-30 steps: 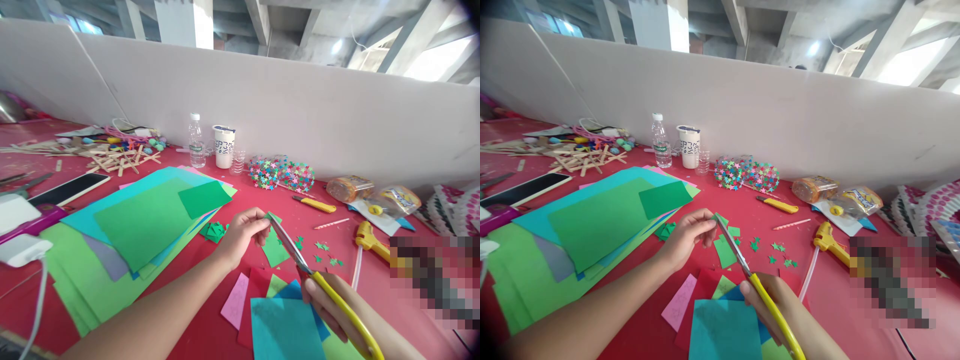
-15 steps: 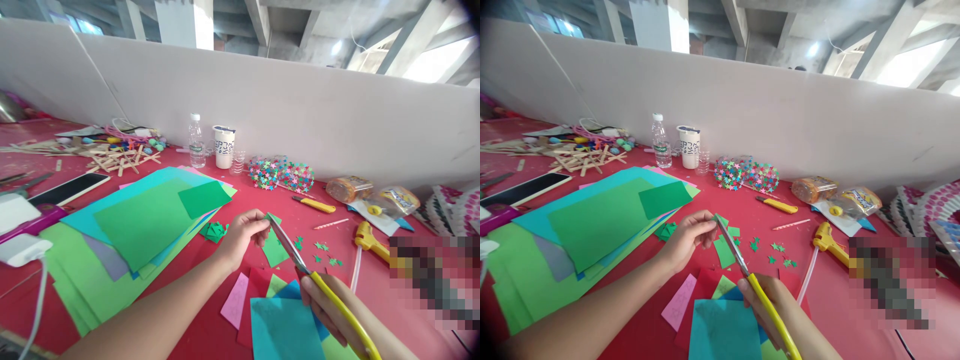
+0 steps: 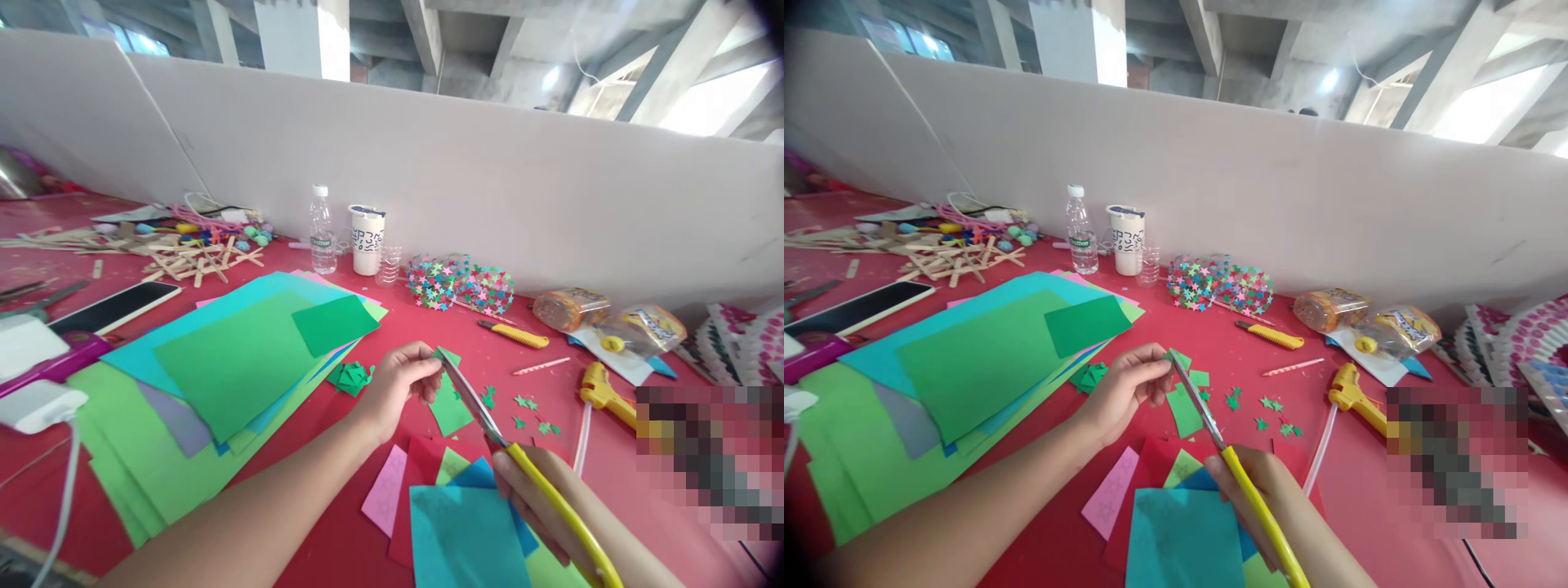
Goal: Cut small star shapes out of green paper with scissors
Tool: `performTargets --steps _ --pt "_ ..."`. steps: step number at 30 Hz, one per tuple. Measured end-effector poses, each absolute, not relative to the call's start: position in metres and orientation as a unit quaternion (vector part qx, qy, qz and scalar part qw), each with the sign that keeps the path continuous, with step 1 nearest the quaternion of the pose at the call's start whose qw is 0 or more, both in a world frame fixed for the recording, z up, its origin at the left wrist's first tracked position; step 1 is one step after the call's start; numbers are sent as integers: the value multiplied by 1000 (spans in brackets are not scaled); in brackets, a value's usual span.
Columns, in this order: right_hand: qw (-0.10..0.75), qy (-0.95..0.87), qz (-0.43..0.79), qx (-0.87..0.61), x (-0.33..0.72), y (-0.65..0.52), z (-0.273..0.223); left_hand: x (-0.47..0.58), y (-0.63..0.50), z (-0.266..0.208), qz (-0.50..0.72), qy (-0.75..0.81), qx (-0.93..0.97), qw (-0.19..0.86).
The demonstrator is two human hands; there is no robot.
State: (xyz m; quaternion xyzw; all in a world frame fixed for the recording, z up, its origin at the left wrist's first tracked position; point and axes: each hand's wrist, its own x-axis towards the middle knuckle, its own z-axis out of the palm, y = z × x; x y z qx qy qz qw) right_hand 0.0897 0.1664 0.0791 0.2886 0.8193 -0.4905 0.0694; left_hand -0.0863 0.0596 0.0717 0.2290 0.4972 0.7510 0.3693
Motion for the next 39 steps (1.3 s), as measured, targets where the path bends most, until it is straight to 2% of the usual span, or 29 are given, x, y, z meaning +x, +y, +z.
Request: performTargets --steps 19,24,31,39 --pt "70 827 -480 284 87 170 76 -92 60 72 790 455 198 361" --pt "65 834 -464 291 86 167 76 -86 60 74 765 474 224 375" --pt "62 838 -456 293 85 170 70 -87 60 75 780 493 214 321" --pt "54 837 -467 282 87 170 70 -86 57 80 717 591 313 197"
